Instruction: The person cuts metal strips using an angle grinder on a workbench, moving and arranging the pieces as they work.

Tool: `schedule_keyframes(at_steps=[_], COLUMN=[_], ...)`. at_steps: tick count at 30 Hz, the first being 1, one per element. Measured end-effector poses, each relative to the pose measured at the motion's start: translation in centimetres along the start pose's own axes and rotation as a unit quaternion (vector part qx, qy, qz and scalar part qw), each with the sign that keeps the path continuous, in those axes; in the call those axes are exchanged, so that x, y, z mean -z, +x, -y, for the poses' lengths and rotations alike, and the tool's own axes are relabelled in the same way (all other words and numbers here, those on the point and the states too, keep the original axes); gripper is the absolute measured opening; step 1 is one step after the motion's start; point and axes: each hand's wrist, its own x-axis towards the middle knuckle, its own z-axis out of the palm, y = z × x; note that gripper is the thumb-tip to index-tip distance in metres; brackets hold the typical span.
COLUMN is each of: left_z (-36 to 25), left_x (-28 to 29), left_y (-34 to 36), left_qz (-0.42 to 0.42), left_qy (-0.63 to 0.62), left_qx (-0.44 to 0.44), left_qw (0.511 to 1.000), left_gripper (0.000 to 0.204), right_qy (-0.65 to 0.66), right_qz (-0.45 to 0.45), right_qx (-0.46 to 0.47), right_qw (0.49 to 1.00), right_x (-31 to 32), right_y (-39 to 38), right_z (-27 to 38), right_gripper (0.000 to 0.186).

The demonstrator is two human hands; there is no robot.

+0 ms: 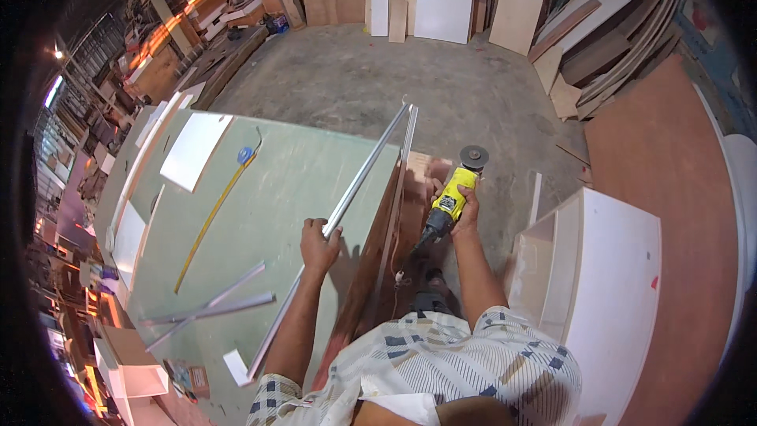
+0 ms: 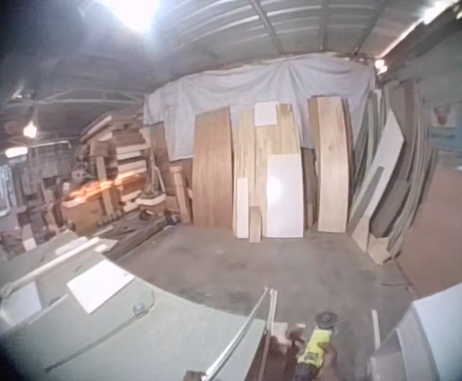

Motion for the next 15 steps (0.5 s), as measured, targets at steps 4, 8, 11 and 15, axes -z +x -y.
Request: schedule_keyframes(at_steps=[4, 8, 11, 15], left_z=[-4.7, -8.9, -10.8, -11.6], left_x=[-8.7, -16.4, -21.0, -25.3], left_y=[11.1, 20.6, 25.1, 29.0], left_qz=[0.004, 0.035, 0.052, 0.115], left_qy=[0.012, 0.047, 0.071, 0.080], left_qx=[-0.045, -0.101, -0.133, -0.093], left_qw=[0.999, 0.993, 0.987, 0.986], left_gripper=[0.034, 0.044, 0.052, 0.053], right_qy=[-0.010, 0.004, 0.048, 0.055], right_qz=[0.017, -0.047, -0.088, -0.086], right_qx=[-0.012, -0.025, -0.071, -0.054], right_qw=[1.000, 0.999, 0.992, 0.993], right_x=[1.4, 2.9, 4.0, 4.5], right_y=[14.7, 24.5, 28.0, 31.1], right_z=[2.3, 2.6, 1.8, 0.4], right_gripper=[0.046, 0.055, 0.054, 0.046])
